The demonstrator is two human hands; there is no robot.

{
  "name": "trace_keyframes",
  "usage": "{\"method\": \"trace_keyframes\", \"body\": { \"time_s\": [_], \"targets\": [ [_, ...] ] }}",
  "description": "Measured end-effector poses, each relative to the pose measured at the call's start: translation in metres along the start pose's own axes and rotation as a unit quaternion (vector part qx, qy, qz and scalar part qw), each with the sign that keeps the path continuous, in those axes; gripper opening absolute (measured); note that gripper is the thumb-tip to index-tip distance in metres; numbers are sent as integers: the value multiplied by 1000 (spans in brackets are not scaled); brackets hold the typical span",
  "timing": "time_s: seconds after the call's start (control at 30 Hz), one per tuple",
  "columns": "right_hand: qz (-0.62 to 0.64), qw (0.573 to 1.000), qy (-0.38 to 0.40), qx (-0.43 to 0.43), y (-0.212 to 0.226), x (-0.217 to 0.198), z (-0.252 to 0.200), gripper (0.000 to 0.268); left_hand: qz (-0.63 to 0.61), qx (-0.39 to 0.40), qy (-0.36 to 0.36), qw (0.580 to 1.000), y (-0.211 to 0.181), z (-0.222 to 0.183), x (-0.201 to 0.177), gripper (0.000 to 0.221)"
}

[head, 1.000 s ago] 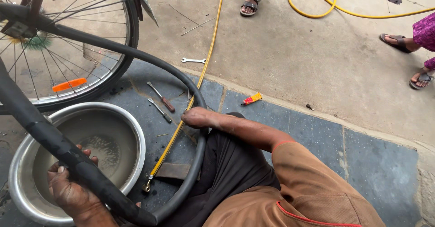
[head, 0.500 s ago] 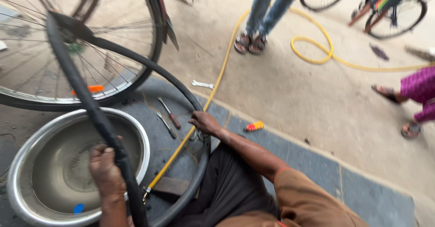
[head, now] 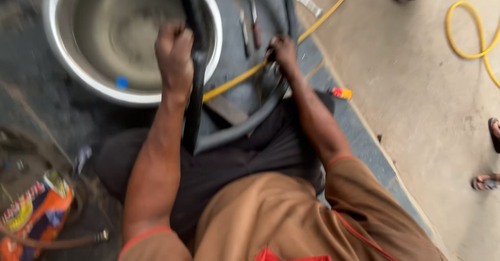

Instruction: The person identifies a leak in a bicycle inner tube by submerging it in a basin of water, then uses a tool to roughen the surface and applies a patch.

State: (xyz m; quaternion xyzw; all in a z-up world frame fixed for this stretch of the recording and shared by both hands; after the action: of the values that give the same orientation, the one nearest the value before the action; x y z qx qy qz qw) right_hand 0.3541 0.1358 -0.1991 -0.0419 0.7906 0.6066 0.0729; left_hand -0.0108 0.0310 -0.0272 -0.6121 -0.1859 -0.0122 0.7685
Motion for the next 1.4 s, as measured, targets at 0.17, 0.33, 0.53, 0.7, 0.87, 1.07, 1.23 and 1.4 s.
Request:
{"method": "trace_keyframes", "body": {
  "time_s": [0.17, 0.33, 0.53, 0.7, 0.87, 1.07, 1.23, 1.4],
  "targets": [
    [-5, 999, 5, 36, 16, 14, -19, 15, 3, -4, 51, 999, -20, 0, 24, 14],
    [-178, 982, 47, -35, 13, 39, -21, 17, 98, 40, 50, 993, -25, 1, 31, 16],
    [-477, 834, 50, -273, 22, 44, -26, 39, 70, 56, 55, 994, -19, 1, 32, 11],
    [-465, 842, 76, -263, 23, 49, -30, 41, 129, 65, -17, 989, -34, -3, 37, 7],
    [-425, 871, 56, -240, 20, 43, -27, 29, 168, 80, -45, 981, -49, -10, 38, 9],
    [-398, 896, 55, -190, 35, 41, -38, 28, 204, 196, -58, 957, -67, -21, 42, 10],
    [-248, 958, 59, -129, 71, 43, -70, 27, 212, 209, -70, 952, -65, -23, 42, 10],
    [-26, 994, 94, -39, 76, 56, -101, 26, 202, 178, -80, 960, -45, -13, 37, 8]
  ]
}}
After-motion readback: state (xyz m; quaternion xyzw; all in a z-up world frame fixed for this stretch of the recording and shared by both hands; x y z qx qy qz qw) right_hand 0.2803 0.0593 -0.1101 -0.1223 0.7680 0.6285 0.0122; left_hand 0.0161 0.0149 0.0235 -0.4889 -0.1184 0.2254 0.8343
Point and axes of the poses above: each hand's wrist, its own z-axis towards the middle knuckle, its own x-axis out of the palm, y = z × x, the point moved 3 cm from there along z, towards the middle knuckle
